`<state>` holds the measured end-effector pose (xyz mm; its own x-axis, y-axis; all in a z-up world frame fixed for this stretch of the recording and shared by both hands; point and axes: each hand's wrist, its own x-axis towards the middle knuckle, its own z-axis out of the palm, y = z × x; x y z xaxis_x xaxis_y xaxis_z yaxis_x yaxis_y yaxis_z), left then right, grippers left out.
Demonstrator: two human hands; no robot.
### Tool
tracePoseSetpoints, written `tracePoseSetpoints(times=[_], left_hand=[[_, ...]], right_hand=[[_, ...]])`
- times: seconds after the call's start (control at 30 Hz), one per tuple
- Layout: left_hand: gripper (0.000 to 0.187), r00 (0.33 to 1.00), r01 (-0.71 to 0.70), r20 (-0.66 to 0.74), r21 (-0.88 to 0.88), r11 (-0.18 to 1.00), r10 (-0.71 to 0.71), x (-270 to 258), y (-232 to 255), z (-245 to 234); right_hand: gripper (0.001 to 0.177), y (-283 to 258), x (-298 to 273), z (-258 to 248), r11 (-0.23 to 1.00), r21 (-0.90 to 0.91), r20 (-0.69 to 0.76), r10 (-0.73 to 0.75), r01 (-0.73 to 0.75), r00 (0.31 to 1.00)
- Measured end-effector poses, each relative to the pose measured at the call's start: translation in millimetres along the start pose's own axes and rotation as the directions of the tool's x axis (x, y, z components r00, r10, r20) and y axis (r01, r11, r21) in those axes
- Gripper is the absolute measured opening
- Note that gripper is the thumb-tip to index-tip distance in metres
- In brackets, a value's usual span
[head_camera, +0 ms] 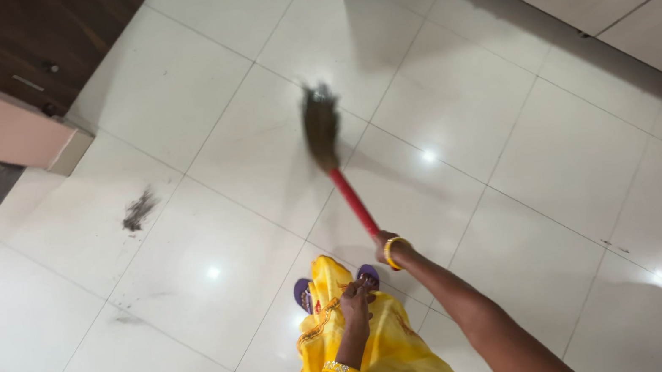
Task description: The person folds a floor mat and then sweeps dust and debris across a tiled floor using a broom.
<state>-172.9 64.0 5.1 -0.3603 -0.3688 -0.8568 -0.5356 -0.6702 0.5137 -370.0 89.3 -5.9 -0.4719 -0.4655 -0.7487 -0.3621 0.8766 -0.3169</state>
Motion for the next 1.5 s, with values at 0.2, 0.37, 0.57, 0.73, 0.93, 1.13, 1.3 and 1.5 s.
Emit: tracePoseSetpoints(times=[0.2,0.37,0.57,0.73,0.93,1.13,1.3,1.5], left_hand=[[0.040,0.998,-0.022,-0.057,-0.052,0.998,0.019,8.0,13.0,-40.9],[0.040,0.995,-0.044,-0.098,-0.072,0.996,0.037,16.8,31.9,-78.8],[0.041,0.999,0.004,-0.053,-0.034,0.999,-0.006,22.5,46.9,-99.1],[0.043,0.998,-0.013,0.062,0.062,0.998,0.009,31.1,58.0,-83.9],[0.046,0.985,-0.051,0.171,0.188,0.981,0.019,41.9,69.8,-66.5],[0.044,0.978,-0.070,0.206,0.342,0.937,-0.002,43.6,77.0,-39.7],[0.038,0.966,-0.217,0.205,0.320,0.922,0.157,56.2,93.4,-4.0],[0.032,0.911,-0.403,0.191,0.234,0.885,0.365,73.2,109.9,73.2]], right_hand=[[0.029,-119.9,25.2,39.0,0.972,-0.176,0.175,-0.126,0.157,0.976],[0.024,-142.8,3.2,40.1,0.991,0.018,0.173,-0.136,0.135,0.976],[0.028,-94.0,-27.6,71.9,0.993,0.044,0.095,-0.113,0.109,0.989],[0.020,-76.0,-26.0,64.6,0.995,0.077,0.126,0.061,-0.071,0.990],[0.027,-20.7,-67.5,25.7,0.960,0.260,0.036,0.103,-0.109,0.994],[0.033,-4.2,-114.0,-22.3,0.756,0.620,-0.049,0.304,-0.210,0.951],[0.028,39.6,-102.0,-62.2,0.512,0.842,-0.090,0.445,-0.171,0.891],[0.028,128.7,-47.7,-113.3,0.419,0.896,-0.123,0.552,-0.147,0.825]])
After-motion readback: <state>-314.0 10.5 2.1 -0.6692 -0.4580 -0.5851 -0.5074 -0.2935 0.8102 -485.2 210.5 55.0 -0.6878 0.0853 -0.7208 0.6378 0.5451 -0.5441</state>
